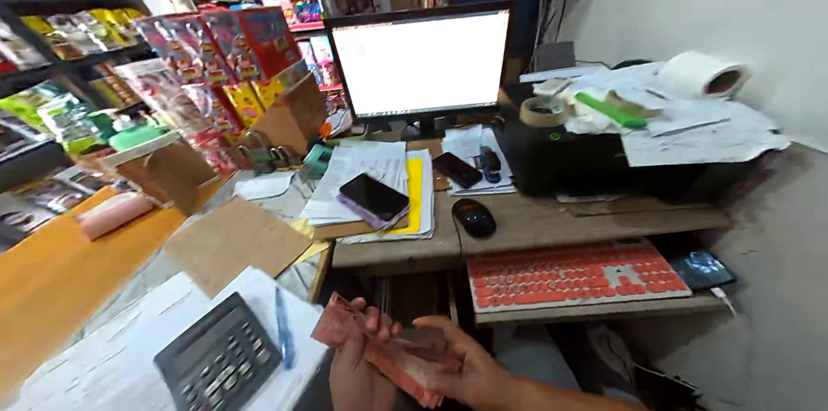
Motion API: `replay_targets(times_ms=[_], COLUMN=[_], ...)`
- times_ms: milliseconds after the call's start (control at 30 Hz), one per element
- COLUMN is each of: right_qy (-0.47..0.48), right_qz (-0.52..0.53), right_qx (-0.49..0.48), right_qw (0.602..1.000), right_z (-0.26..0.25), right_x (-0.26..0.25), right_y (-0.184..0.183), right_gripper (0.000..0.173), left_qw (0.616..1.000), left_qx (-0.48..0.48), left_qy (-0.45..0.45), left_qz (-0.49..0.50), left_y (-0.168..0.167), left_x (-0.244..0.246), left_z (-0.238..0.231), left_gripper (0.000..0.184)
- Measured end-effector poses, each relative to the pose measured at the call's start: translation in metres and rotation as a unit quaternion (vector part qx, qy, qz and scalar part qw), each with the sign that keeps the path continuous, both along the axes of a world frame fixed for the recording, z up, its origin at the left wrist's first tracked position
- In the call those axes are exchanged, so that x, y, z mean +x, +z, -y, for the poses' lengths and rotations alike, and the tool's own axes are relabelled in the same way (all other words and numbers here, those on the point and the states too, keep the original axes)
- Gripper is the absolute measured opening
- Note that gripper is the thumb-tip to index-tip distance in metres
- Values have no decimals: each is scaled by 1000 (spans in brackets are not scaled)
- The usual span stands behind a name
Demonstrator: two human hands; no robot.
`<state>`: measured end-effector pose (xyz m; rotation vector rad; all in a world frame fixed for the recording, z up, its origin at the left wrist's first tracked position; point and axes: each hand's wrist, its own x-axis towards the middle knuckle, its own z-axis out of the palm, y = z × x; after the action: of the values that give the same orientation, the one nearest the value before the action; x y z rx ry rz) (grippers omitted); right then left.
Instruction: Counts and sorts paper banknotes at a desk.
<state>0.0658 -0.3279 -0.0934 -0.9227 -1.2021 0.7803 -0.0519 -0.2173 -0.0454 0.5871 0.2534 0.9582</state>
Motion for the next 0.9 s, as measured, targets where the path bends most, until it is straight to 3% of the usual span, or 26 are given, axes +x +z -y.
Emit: replay_targets(times_ms=[67,133,200,367,433,500,533,600,633,667,700,800,900], right_qy=[-28,-101,-149,-60,-33,-8,7,45,65,80,92,104,91], right_qz=[134,272,352,431,334,86,-70,-335,-401,-430,-435,-390,-357], right_qx=[56,108,102,-3,-5,-42,-67,-125,-141,-149,-149,-149,-187], right_qw=[989,951,918,901,942,995,995,933,903,887,883,902,911], right_z=[-1,-4,-4,5,2,-2,-6,-9,-10,-9,-8,-5,-3], right_x=[2,3,-2,-1,7,12,10,4,0,-4,-7,-12,-12], right_y=[-1,-3,1,9,9,4,0,-2,-5,-10,-16,-33,-41], right_gripper=[49,37,33,40,37,37,39,34,28,26,26,37,38], left_qw=[996,990,983,978,984,993,996,998,998,997,996,994,989], left_qx=[-72,-122,-155,-137,-109,-83,-57,-5,14,21,18,5,8], left_qy=[-43,-69,-90,-156,-138,-81,-43,-6,-10,-18,-24,-19,-11], left_qz=[26,32,34,21,-7,-37,-55,-58,-68,-78,-82,-105,-145], left_y=[0,-1,-10,-38,-30,-17,-14,-21,-28,-33,-37,-41,-43], left_x=[9,15,17,13,16,24,29,34,35,35,35,31,29], left_z=[-3,-7,-14,-21,-19,-15,-11,-3,1,5,8,10,11], left_gripper=[50,54,57,63,63,60,52,27,43,60,66,43,34])
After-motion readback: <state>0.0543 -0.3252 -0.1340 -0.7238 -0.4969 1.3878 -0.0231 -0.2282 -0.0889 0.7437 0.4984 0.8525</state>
